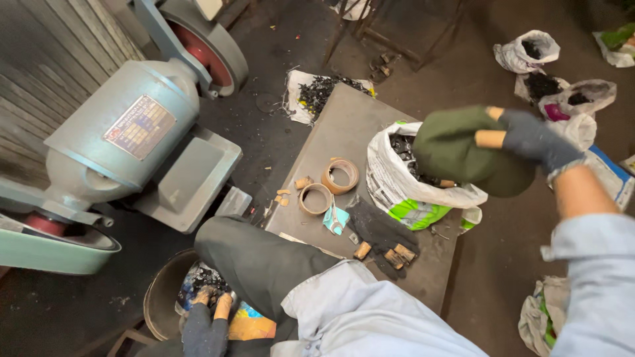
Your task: The person sits on the floor at a belt grinder and grinds small metal castings one at a time, holding each piece against the moving belt with both hands until sparks fly, then places the finished piece into a bucket and takes the next casting from a tray of parts.
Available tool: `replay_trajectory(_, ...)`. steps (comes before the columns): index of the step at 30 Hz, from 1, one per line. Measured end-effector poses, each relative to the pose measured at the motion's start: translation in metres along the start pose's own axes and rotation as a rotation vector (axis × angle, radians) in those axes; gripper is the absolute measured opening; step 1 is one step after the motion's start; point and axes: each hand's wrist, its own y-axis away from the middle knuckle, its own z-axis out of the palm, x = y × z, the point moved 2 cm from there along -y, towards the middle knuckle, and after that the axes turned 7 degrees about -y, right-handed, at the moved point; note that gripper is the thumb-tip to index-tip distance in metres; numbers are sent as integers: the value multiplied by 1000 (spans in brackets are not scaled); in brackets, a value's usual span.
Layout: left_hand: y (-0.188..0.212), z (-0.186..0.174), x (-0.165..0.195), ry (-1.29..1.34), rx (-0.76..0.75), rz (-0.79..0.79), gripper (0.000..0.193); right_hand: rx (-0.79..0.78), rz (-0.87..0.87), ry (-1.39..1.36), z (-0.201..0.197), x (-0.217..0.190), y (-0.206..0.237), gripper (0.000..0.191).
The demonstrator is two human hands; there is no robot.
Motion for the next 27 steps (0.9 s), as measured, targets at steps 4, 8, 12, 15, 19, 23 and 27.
replay_trajectory(4, 0, 6, -12, 14, 16, 71, 65, 60, 123, -269, -16, -26, -5, 49)
replay_trajectory(8, 1, 10, -22, -156, 64, 321, 45, -36, -169, -147, -14, -15, -4, 49)
replay_trajectory(12, -3, 11, -25, -212, -5, -24, 63, -87, -620, 612, -30, 34, 0, 78)
replay_trajectory(15, -1, 5, -9, -179, 30, -1, 64, -30, -585, 608, -56, 82, 4, 76)
replay_trajectory(19, 14, -12, 16, 119, -49, -50, 63, 123, -73, 267, -41, 146, 32, 57)
replay_trajectory(23, 15, -27, 42, 40, -3, 30, 61, -39, 481, -322, 69, 195, 73, 46)
replay_trajectory(27, 15, -29, 48, 60, -83, -74, 64, -199, 497, -449, 150, 185, 71, 49)
